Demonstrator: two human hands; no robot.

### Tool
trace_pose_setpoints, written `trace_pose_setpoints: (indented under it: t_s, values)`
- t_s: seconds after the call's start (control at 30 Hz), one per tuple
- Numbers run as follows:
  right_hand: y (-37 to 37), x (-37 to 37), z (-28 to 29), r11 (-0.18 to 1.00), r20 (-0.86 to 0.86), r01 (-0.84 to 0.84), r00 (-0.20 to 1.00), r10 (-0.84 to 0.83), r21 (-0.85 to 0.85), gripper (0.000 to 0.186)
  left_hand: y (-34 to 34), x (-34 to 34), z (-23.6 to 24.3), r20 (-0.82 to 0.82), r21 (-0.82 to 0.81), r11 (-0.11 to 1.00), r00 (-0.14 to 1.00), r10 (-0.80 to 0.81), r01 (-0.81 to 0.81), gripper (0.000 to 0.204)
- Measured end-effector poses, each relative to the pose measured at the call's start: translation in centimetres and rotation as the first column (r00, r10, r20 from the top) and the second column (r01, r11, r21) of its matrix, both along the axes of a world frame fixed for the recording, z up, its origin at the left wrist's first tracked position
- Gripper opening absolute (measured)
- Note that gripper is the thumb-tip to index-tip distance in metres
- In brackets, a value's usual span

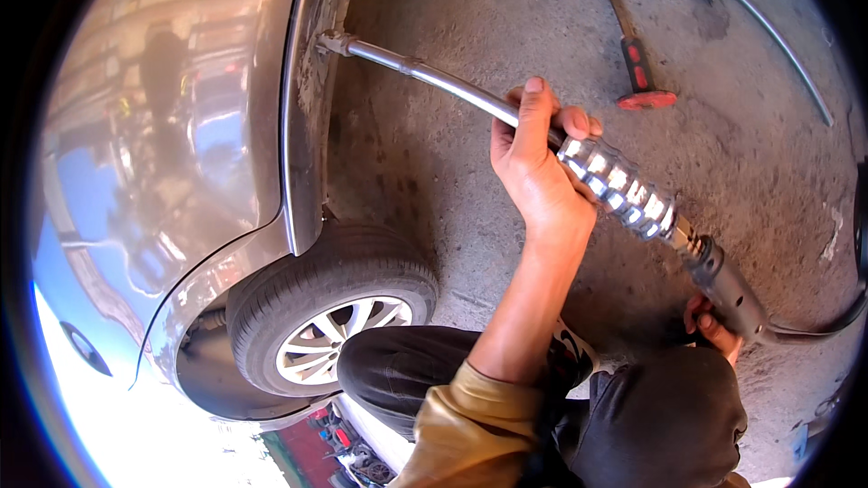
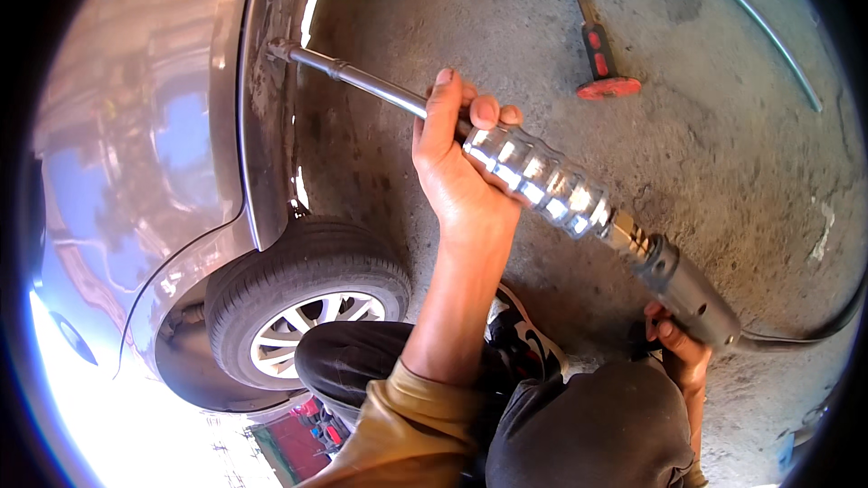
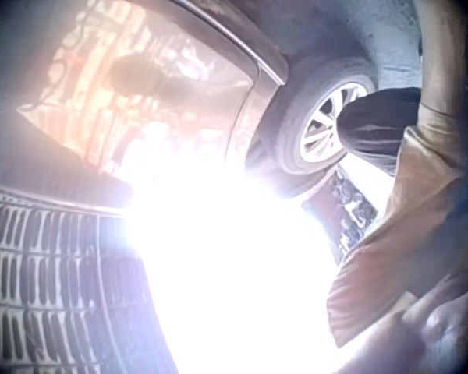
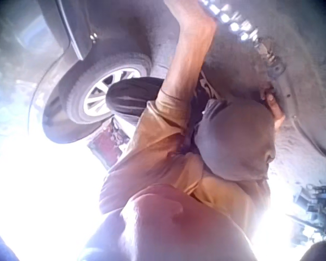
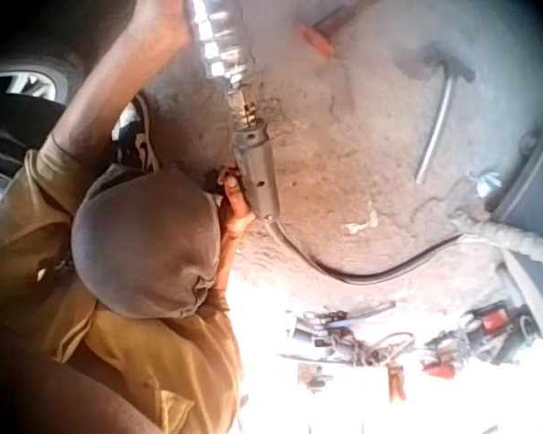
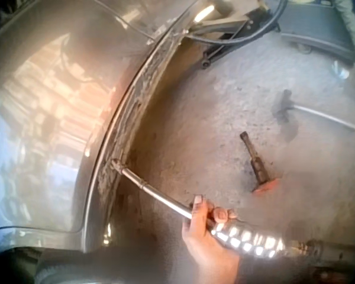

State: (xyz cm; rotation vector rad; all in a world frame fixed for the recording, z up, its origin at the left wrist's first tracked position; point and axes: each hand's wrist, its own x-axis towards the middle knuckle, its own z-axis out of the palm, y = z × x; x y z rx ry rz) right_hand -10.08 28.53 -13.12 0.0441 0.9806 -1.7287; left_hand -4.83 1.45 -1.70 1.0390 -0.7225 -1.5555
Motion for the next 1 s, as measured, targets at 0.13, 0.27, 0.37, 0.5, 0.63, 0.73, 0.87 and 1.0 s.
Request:
trace_pose_setpoints:
  t_s: [0.13, 0.27, 0.37, 0.5, 0.63, 0.73, 0.87, 1.0]
  values:
    - [0.0, 0.2, -0.1, 0.998, 0.016, -0.058, 0.998, 0.057, 0.027, 0.038, 0.0, 0.2, 0.3, 0.052, -0.005, 0.999, 0.998, -0.034, 0.035, 0.02]
    - [0.3, 0.1, 0.3, 0.996, 0.051, -0.079, 0.996, 0.077, 0.035, 0.041, -1.3, 0.8, 1.0, 0.056, 0.041, 0.987, 0.986, -0.156, 0.154, 0.016]
    - [0.5, 0.1, 0.3, 0.997, 0.021, -0.051, 0.999, 0.05, 0.052, 0.041, -5.2, 2.1, 1.2, 0.023, 0.039, 0.988, 0.988, -0.151, 0.15, 0.018]
    - [0.6, 0.5, 0.2, 0.998, 0.033, -0.008, 0.999, 0.006, 0.056, 0.038, -7.5, 2.8, 2.8, 0.015, 0.04, 0.988, 0.989, -0.147, 0.146, 0.02]
    - [-0.3, 0.4, 0.3, 1.0, 0.033, 0.005, 0.999, -0.006, 0.027, 0.034, -0.3, 0.4, -0.6, 0.124, 0.035, 0.994, 0.986, -0.108, 0.104, 0.031]
    - [-0.2, 0.3, 0.4, 0.998, 0.039, -0.054, 0.998, 0.053, 0.015, 0.031, -0.4, 0.4, 0.1, 0.05, 0.076, 0.994, 0.995, -0.084, 0.08, 0.033]
    - [0.1, 0.4, 0.4, 0.994, 0.014, -0.101, 0.995, 0.101, 0.051, 0.033, -0.6, 0.9, 1.0, 0.013, 0.203, 0.972, 0.992, -0.125, 0.12, 0.037]
    - [1.1, 0.2, 0.2, 0.969, -0.015, -0.214, 0.976, 0.218, 0.12, 0.034, -0.5, 0.9, 1.3, 0.011, 0.148, 0.987, 0.997, -0.072, 0.069, 0.045]
